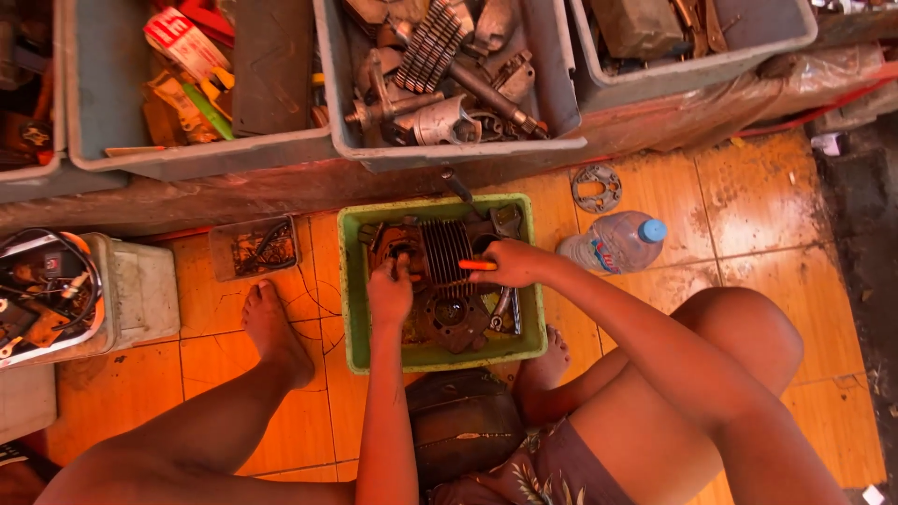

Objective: Cleaning motorcycle engine components using a brush and solvent in a plastic tray on the floor.

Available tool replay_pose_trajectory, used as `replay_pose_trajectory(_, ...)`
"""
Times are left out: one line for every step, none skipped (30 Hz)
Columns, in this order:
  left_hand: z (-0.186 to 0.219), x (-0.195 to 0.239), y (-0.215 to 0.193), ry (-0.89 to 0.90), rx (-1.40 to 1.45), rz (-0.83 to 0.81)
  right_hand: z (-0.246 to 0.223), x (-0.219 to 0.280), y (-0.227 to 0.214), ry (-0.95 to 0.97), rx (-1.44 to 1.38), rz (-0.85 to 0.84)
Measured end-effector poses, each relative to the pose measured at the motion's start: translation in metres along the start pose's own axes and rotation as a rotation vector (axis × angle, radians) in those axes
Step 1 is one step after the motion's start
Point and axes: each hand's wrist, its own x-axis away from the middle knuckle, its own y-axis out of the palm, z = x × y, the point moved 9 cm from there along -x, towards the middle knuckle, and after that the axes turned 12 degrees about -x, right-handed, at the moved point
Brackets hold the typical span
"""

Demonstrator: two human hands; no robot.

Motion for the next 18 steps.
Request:
replay_pose_trajectory(0.002, -0.002, -0.003, 0.005, 0.006, 0.010, -0.021, 0.006, -0.012, -0.009, 0.009, 0.002)
replay_pose_trajectory(0.000, -0.001, -0.002, 0.002, -0.029, 0.016, -0.028, 0.019, -0.022, 0.068, 0.031, 0.034)
replay_pose_trajectory(-0.001, -0.001, 0.000, 0.000, -0.063, 0.021, -0.034, 0.032, -0.032, 0.146, 0.052, 0.064)
replay_pose_trajectory(-0.004, -0.001, 0.005, -0.002, -0.066, 0.012, -0.056, 0.051, -0.035, 0.155, 0.047, 0.064)
replay_pose_trajectory(-0.005, -0.002, 0.006, 0.008, -0.058, 0.033, -0.098, 0.069, -0.046, -0.053, 0.023, 0.173)
replay_pose_trajectory(-0.006, -0.004, 0.003, 0.018, -0.043, 0.068, -0.143, 0.088, -0.060, -0.272, 0.008, 0.278)
replay_pose_trajectory(-0.005, -0.001, 0.000, 0.015, -0.039, 0.073, -0.143, 0.085, -0.057, -0.275, 0.012, 0.273)
replay_pose_trajectory(0.000, 0.003, -0.003, 0.026, -0.021, 0.076, -0.145, 0.082, -0.052, -0.324, -0.038, 0.239)
replay_pose_trajectory(0.004, 0.006, -0.005, 0.038, -0.003, 0.080, -0.148, 0.080, -0.048, -0.373, -0.087, 0.205)
replay_pose_trajectory(-0.015, -0.009, 0.003, 0.036, -0.002, 0.080, -0.146, 0.076, -0.044, -0.373, -0.086, 0.203)
replay_pose_trajectory(-0.030, -0.024, 0.014, 0.077, 0.079, 0.051, -0.157, 0.078, -0.037, -0.523, 0.059, 0.196)
replay_pose_trajectory(-0.045, -0.040, 0.022, 0.119, 0.158, 0.026, -0.169, 0.079, -0.028, -0.676, 0.206, 0.187)
replay_pose_trajectory(-0.042, -0.039, 0.020, 0.118, 0.159, 0.031, -0.149, 0.064, -0.013, -0.681, 0.207, 0.185)
replay_pose_trajectory(-0.038, -0.039, 0.021, 0.118, 0.149, 0.008, -0.126, 0.047, 0.016, -0.671, 0.353, 0.069)
replay_pose_trajectory(-0.035, -0.039, 0.022, 0.117, 0.139, -0.015, -0.101, 0.030, 0.044, -0.656, 0.499, -0.048)
replay_pose_trajectory(-0.036, -0.042, 0.021, 0.117, 0.138, -0.010, -0.105, 0.040, 0.054, -0.661, 0.499, -0.047)
replay_pose_trajectory(-0.037, -0.046, 0.021, 0.127, 0.115, -0.008, -0.114, 0.054, 0.065, -0.757, 0.585, 0.006)
replay_pose_trajectory(-0.040, -0.047, 0.026, 0.131, 0.096, -0.015, -0.119, 0.071, 0.077, -0.843, 0.670, 0.055)
